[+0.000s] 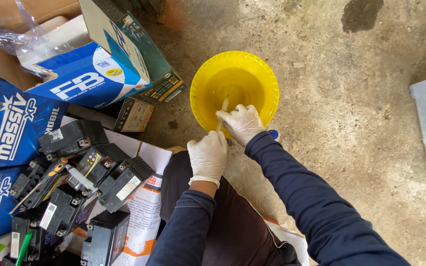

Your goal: Refill small battery cells with liquid using a syringe

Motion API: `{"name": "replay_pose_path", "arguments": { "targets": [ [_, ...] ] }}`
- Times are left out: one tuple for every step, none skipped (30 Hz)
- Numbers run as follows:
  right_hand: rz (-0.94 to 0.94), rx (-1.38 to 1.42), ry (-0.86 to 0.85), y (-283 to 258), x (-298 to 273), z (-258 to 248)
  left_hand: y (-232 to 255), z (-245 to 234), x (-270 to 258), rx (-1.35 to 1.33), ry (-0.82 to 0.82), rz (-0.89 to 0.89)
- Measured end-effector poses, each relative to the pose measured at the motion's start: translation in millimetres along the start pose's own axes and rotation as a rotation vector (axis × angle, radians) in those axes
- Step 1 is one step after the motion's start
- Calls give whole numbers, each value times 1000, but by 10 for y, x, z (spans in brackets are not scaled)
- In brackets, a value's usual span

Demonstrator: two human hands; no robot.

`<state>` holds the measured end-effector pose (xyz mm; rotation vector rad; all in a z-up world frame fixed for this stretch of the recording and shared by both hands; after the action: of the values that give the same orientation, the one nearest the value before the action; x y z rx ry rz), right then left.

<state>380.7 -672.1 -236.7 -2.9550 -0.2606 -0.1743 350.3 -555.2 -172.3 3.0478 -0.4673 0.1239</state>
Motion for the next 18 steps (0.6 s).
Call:
{"name": "replay_pose_path", "arguments": {
  "targets": [
    [-3, -3, -3, -2, -9, 10, 4, -35, -16, -13, 26, 4],
    [-7, -6, -6, -3, -12, 20, 6, -69, -27, -25, 52, 7],
    [-7, -6, -5, -9, -8, 8, 0, -61, -34, -24, 53, 8],
    [-6, -7, 0, -18, -6, -6, -15, -49, -45, -42, 47, 0],
    [-5, -8, 5, -29, -3, -21, -32, -38, -57, -60, 42, -9],
    [-9, -6, 6, -43, -12, -25, -39, -39, -69, -58, 43, -12],
    [-9, 7, -2, -55, -19, -23, -45, -40, -79, -62, 43, -12],
    [-8, 18, -8, -54, -16, -23, -44, -38, -75, -67, 45, -10],
    [-10, 17, -6, -54, -10, -16, -44, -68, -64, -66, 48, -12],
    [-14, 10, 30, -55, -26, -38, -34, -87, -68, -68, 36, -12],
    [-18, 3, 66, -56, -44, -60, -23, -105, -71, -69, 23, -11],
    [-19, 3, 65, -73, -56, -41, -22, -76, -93, -69, 22, -12],
    [-14, -10, 88, -86, -68, -42, -26, -58, -113, -81, 34, -18],
    [-9, -25, 112, -84, -74, -51, -19, -42, -121, -93, 47, -22],
    [-8, -27, 113, -82, -90, -44, -1, -78, -124, -95, 49, -21],
    [-7, -37, 130, -98, -96, -45, -11, -112, -129, -106, 45, -32],
    [-5, -47, 148, -117, -101, -44, -24, -145, -135, -116, 41, -44],
    [-9, -47, 150, -117, -94, -30, -30, -148, -132, -115, 43, -47]
  ]
}}
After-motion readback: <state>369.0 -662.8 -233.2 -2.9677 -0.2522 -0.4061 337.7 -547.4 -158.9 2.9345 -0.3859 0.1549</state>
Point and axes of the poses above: each hand's wrist, its own x-axis towards the middle knuckle, its own z-axis out of the palm, y = z × x, the point moved 8 cm from there along x, towards the middle knuckle, and after that the axes turned 2 degrees about -x, right-handed, at the moved point
